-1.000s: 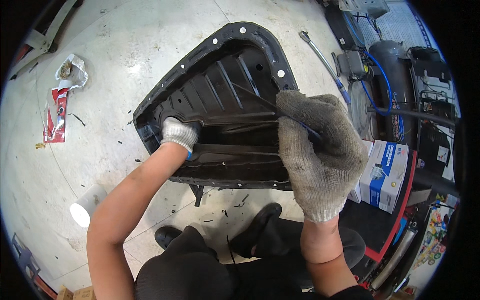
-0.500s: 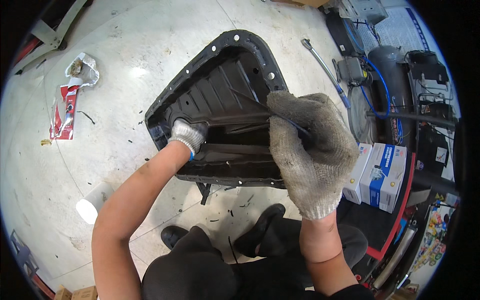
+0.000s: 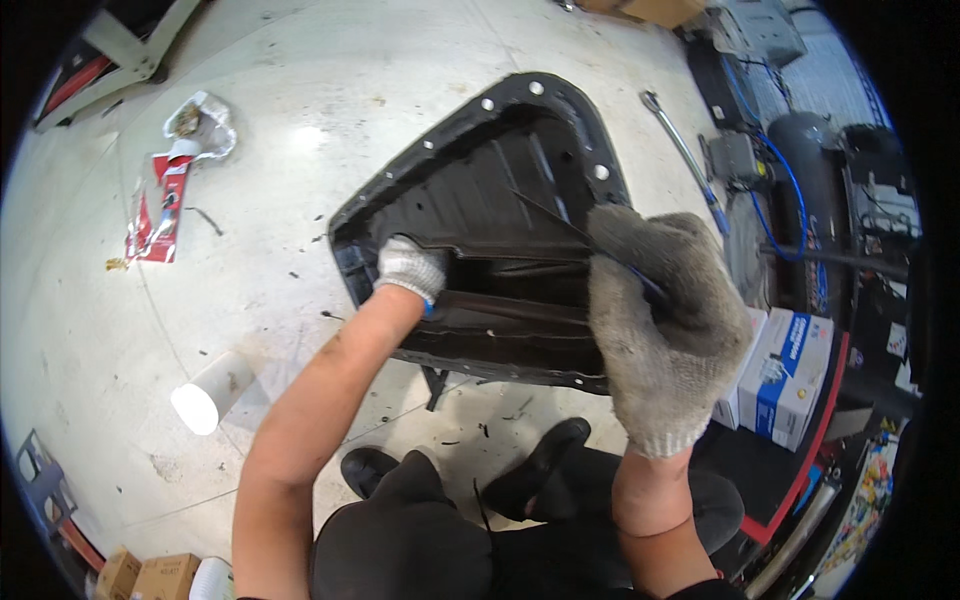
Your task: The person removes old gasket material from the edges of a black oil pan using a scraper and gloved hands. They then wipe the interior and exterior surfaces with a white cloth, turning the pan over to access different sides.
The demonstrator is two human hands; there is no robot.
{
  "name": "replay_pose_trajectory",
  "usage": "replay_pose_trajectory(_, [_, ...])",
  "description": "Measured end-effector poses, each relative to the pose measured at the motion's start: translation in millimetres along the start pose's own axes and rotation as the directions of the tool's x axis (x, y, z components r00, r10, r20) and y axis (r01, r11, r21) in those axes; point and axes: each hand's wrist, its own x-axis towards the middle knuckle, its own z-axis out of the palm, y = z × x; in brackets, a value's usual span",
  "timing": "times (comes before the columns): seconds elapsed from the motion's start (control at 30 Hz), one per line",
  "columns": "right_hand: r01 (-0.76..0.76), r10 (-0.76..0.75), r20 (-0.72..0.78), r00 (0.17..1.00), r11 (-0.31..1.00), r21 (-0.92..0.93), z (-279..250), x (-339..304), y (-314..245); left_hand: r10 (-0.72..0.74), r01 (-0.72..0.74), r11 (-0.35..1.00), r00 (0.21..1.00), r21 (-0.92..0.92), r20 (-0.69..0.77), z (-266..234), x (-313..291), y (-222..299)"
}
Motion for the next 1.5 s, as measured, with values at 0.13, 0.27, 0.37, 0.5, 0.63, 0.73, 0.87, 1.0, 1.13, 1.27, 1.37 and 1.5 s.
replay_pose_trajectory(0.13, [0.053,-0.054,0.022,0.998,0.998,0.040,2.4,0.9,-5.9,-0.072,0.121,0.958,0.980,-0.262,0.187,5.5,4.5,3.5])
replay_pose_trajectory(0.27, [-0.028,0.034,-0.044,0.998,0.991,0.134,19.3,-6.0,-21.4,-0.088,0.176,0.945,0.949,-0.276,0.303,29.9,12.5,-16.4])
replay_pose_trajectory(0.37, [-0.051,0.055,-0.063,0.997,0.997,0.057,13.0,-5.1,-19.7,-0.106,0.254,0.918,0.897,-0.303,0.430,-9.4,26.2,-2.8])
replay_pose_trajectory(0.5, [-0.001,0.004,-0.053,0.999,0.999,0.044,14.3,0.3,-25.2,-0.074,0.067,0.951,0.997,-0.302,-0.011,18.2,10.8,-19.8])
replay_pose_trajectory(0.63, [0.056,-0.058,-0.043,0.997,0.998,-0.033,3.3,2.9,-9.5,0.241,-0.217,0.966,0.952,-0.142,0.190,-46.3,-6.6,-16.3])
replay_pose_trajectory(0.73, [-0.022,0.022,-0.042,0.999,1.000,0.013,0.8,2.1,-8.8,0.132,-0.177,0.933,0.978,-0.312,-0.159,-71.6,-48.6,-40.4])
replay_pose_trajectory(0.87, [-0.099,0.109,-0.062,0.992,0.984,0.150,-9.9,-6.7,21.7,-0.323,0.134,0.546,0.945,-0.827,-0.061,-126.2,-102.9,-44.1])
replay_pose_trajectory(1.0, [-0.226,0.240,-0.071,0.968,0.962,0.156,-17.6,5.3,29.6,-0.684,0.212,-0.157,0.682,-0.965,0.261,-92.9,-161.1,-64.5])
replay_pose_trajectory(1.13, [-0.310,0.342,-0.059,0.938,0.902,0.300,-25.8,42.1,63.8,-0.792,0.187,-0.344,0.469,-0.920,0.392,-66.6,-186.9,-63.1])
replay_pose_trajectory(1.27, [-0.357,0.377,-0.073,0.923,0.913,0.199,-27.3,54.7,76.6,-0.761,0.169,-0.434,0.458,-0.885,0.460,-54.3,-204.7,-54.8])
replay_pose_trajectory(1.37, [-0.360,0.378,-0.048,0.925,0.908,0.214,-28.1,58.9,78.1,-0.749,0.173,-0.447,0.464,-0.877,0.473,-51.7,-206.5,-46.4])
replay_pose_trajectory(1.5, [-0.386,0.416,-0.097,0.904,0.893,0.230,-22.8,56.7,66.4,-0.751,0.183,-0.471,0.430,-0.863,0.501,-40.7,-211.2,-40.4])
